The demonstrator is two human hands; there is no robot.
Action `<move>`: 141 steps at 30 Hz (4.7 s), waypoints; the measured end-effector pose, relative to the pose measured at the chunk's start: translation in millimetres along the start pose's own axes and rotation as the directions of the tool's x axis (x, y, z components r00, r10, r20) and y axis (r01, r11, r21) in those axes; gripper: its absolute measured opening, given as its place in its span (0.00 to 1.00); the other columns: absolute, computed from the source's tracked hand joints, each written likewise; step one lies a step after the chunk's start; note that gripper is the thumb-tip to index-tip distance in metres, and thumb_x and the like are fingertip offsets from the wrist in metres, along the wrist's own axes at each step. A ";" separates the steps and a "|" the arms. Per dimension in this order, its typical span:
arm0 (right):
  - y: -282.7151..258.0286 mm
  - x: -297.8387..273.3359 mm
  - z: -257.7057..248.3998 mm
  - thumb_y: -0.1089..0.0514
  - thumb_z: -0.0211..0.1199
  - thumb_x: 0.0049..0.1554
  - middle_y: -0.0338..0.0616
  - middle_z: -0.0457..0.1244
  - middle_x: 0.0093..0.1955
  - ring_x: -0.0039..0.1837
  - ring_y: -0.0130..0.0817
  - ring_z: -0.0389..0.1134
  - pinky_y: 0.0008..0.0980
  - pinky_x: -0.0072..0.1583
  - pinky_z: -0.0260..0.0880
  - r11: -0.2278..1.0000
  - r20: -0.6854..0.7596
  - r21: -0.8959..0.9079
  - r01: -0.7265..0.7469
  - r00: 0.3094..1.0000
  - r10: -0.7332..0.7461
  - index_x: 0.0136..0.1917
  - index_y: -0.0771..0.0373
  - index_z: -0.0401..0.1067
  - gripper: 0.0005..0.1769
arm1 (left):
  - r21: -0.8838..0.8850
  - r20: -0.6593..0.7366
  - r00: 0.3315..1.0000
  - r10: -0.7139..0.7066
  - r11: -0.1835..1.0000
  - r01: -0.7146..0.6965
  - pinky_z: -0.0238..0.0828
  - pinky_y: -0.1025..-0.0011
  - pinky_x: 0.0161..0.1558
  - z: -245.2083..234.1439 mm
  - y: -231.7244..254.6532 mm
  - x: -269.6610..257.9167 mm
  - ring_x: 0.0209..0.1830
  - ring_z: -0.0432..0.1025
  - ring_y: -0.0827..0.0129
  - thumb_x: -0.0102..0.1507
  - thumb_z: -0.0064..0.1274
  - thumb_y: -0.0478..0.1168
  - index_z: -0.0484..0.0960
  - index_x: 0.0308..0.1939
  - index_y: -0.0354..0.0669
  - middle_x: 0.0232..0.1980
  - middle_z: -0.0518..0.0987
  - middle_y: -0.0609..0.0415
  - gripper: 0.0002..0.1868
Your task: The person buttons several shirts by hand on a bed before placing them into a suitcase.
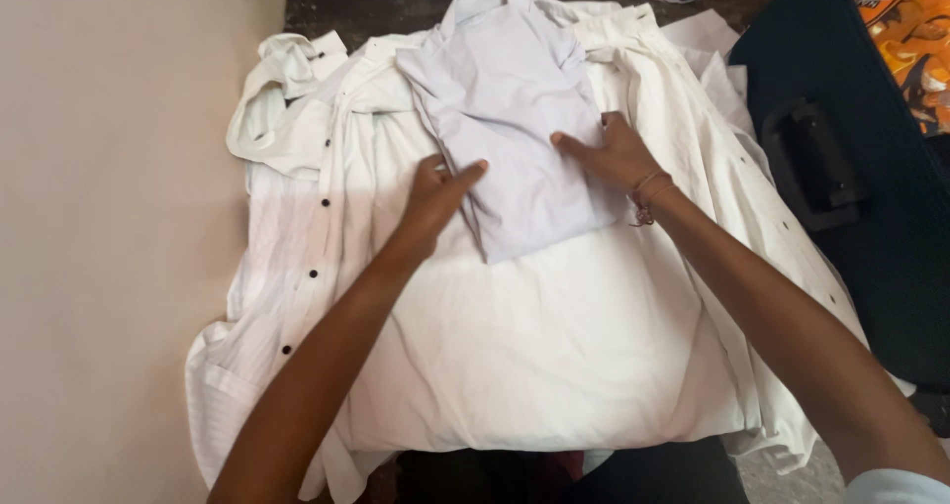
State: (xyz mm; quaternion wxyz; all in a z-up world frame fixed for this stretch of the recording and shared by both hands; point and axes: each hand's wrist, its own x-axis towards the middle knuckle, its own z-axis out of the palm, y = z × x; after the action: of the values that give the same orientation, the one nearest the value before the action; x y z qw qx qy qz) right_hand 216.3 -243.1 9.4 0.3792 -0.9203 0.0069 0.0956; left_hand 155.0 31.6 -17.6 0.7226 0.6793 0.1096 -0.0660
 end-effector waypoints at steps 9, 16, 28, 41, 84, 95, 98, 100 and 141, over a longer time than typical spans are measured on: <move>-18.6 -25.0 10.9 0.56 0.60 0.61 0.60 0.65 0.65 0.65 0.50 0.68 0.41 0.65 0.67 0.851 -0.334 0.244 0.466 0.864 -0.377 0.72 0.67 0.59 0.30 | -0.152 0.015 0.980 0.200 0.969 -0.196 0.68 0.70 0.62 22.7 30.5 15.1 0.66 0.70 0.62 0.57 0.52 0.25 0.56 0.78 0.39 0.71 0.70 0.44 0.44; 20.8 -21.0 50.4 0.51 0.60 0.60 0.67 0.62 0.68 0.69 0.56 0.65 0.43 0.70 0.62 0.942 -0.270 0.257 0.214 0.952 -0.142 0.78 0.67 0.48 0.40 | 0.051 -0.025 0.992 0.127 0.991 -0.125 0.70 0.69 0.60 6.6 3.9 19.4 0.63 0.72 0.60 0.58 0.56 0.29 0.57 0.75 0.33 0.68 0.73 0.40 0.42; 23.1 -31.5 41.1 0.51 0.69 0.54 0.71 0.64 0.58 0.58 0.59 0.70 0.47 0.61 0.70 0.959 -0.320 0.195 0.206 0.937 -0.137 0.76 0.69 0.43 0.49 | 0.349 -0.147 0.977 0.153 0.932 -0.093 0.70 0.63 0.60 6.5 -13.8 -20.5 0.62 0.72 0.54 0.57 0.62 0.40 0.62 0.70 0.33 0.65 0.73 0.37 0.40; 14.2 2.7 38.3 0.36 0.70 0.54 0.58 0.55 0.70 0.70 0.59 0.51 0.56 0.70 0.53 0.968 -0.360 -0.175 0.180 0.903 -0.233 0.65 0.68 0.68 0.39 | 0.775 -0.225 0.888 0.402 0.626 -0.087 0.69 0.52 0.55 13.4 14.2 -4.0 0.58 0.67 0.44 0.58 0.65 0.54 0.79 0.51 0.35 0.55 0.72 0.37 0.29; -60.8 -255.0 -72.6 0.50 0.75 0.52 0.50 0.65 0.68 0.69 0.37 0.68 0.38 0.70 0.70 0.696 0.066 0.658 0.287 0.899 -0.434 0.75 0.68 0.58 0.46 | -0.040 0.124 0.964 0.236 0.972 -0.232 0.76 0.67 0.53 20.2 105.4 -221.7 0.51 0.79 0.63 0.55 0.68 0.45 0.77 0.57 0.30 0.51 0.84 0.48 0.31; -10.2 -359.8 -64.5 0.61 0.67 0.56 0.44 0.72 0.55 0.62 0.34 0.72 0.34 0.67 0.71 0.786 0.240 0.417 0.457 0.778 -0.580 0.56 0.63 0.77 0.14 | 0.135 0.620 0.700 0.353 0.831 -0.539 0.76 0.70 0.58 11.4 24.5 -326.6 0.53 0.79 0.67 0.59 0.64 0.32 0.84 0.50 0.42 0.53 0.84 0.54 0.15; 19.0 -372.9 -43.8 0.63 0.65 0.59 0.44 0.72 0.57 0.67 0.34 0.71 0.35 0.70 0.66 0.767 0.303 0.412 0.492 0.720 -0.624 0.56 0.63 0.77 0.11 | 0.203 0.715 0.579 0.391 0.676 -0.708 0.74 0.68 0.60 17.3 9.5 -348.6 0.56 0.79 0.65 0.56 0.62 0.30 0.86 0.45 0.43 0.53 0.85 0.55 0.14; 27.2 -383.6 -33.6 0.63 0.64 0.58 0.44 0.72 0.58 0.66 0.33 0.71 0.36 0.69 0.63 0.768 0.367 0.407 0.494 0.682 -0.633 0.57 0.63 0.76 0.13 | 0.333 0.746 0.589 0.312 0.592 -0.734 0.72 0.66 0.60 18.5 2.6 -363.4 0.57 0.78 0.62 0.54 0.62 0.31 0.87 0.44 0.45 0.54 0.84 0.54 0.14; -32.9 -370.7 92.5 0.56 0.61 0.64 0.35 0.68 0.41 0.43 0.21 0.64 0.25 0.49 0.69 0.795 0.321 0.538 0.280 0.804 -0.501 0.61 0.63 0.75 0.14 | 0.404 0.009 0.954 0.301 0.871 -0.279 0.73 0.62 0.53 22.5 -63.9 -360.3 0.53 0.78 0.56 0.58 0.62 0.38 0.70 0.58 0.32 0.52 0.80 0.41 0.27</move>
State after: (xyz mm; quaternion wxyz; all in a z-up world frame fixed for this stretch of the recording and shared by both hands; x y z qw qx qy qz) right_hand -160.6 -177.1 35.3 0.5911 -0.7343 -0.2534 0.2175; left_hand -207.5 -14.5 11.2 0.5664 0.8231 0.0101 0.0406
